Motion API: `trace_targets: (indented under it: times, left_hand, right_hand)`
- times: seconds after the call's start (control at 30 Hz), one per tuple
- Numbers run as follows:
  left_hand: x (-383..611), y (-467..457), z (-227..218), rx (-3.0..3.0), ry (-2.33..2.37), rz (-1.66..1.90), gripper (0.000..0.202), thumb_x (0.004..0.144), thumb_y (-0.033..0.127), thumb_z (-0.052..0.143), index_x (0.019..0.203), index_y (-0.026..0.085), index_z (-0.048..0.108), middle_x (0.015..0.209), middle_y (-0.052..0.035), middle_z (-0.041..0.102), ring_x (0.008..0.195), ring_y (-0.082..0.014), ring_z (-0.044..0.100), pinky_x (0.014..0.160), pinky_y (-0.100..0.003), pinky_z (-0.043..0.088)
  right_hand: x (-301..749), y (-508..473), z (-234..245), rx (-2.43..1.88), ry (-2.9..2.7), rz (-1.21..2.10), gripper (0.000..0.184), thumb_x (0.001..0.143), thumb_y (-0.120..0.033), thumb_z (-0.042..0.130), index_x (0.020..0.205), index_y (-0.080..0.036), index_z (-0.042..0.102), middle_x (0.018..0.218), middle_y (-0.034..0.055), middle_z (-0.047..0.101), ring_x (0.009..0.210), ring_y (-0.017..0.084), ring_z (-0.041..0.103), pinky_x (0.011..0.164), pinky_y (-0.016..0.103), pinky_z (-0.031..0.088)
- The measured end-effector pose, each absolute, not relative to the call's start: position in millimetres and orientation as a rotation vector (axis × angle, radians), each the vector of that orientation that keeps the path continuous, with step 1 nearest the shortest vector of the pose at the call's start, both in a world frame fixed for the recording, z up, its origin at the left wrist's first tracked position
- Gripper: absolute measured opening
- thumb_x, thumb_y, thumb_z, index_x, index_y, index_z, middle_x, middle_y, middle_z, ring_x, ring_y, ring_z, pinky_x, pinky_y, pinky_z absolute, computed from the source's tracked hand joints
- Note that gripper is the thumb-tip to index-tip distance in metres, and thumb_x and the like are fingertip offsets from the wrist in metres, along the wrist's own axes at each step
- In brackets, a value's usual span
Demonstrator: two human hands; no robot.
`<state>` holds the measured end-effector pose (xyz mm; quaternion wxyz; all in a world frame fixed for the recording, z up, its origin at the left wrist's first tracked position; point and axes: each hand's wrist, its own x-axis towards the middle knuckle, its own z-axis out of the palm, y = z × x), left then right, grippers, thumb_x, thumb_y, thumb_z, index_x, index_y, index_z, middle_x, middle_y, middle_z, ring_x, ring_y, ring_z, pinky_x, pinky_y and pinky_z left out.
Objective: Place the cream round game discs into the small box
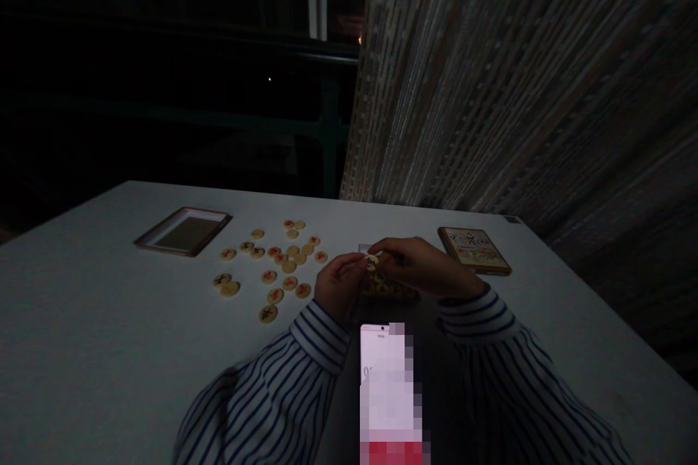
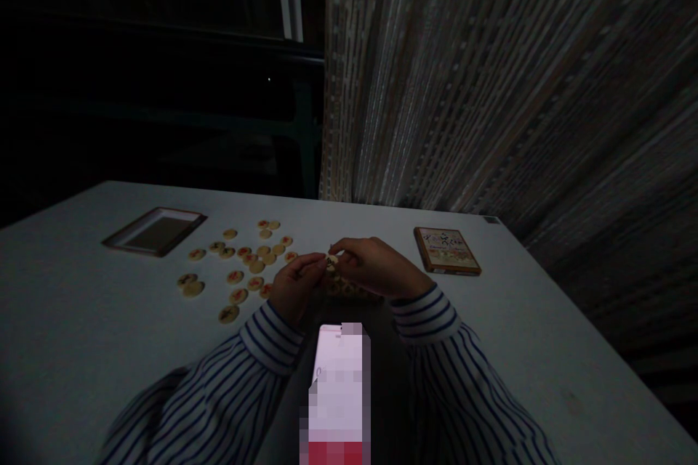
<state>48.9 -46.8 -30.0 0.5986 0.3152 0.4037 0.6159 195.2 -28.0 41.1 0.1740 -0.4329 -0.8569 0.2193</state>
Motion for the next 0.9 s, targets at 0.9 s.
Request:
trace_targets:
  times: [0.9]
  left_hand:
    - [47.6,-45.9,-27.1,0.793,1.046,1.467,0.02,0.055,0.029,0.07,0.067,0.014,0.066,0.057,-0.0013,0.066,0.054,-0.0119,0.059,0.055,-0.023,0.048]
  right_hand:
    - [193.2,-25.5,40.4,-1.251,-2.62,0.109,0.024,0.079,-0.031,0.052,0.096,-0.017,0.061,0.089,0.006,0.065,0.081,0.017,0.057,0.07,0.027,0.038]
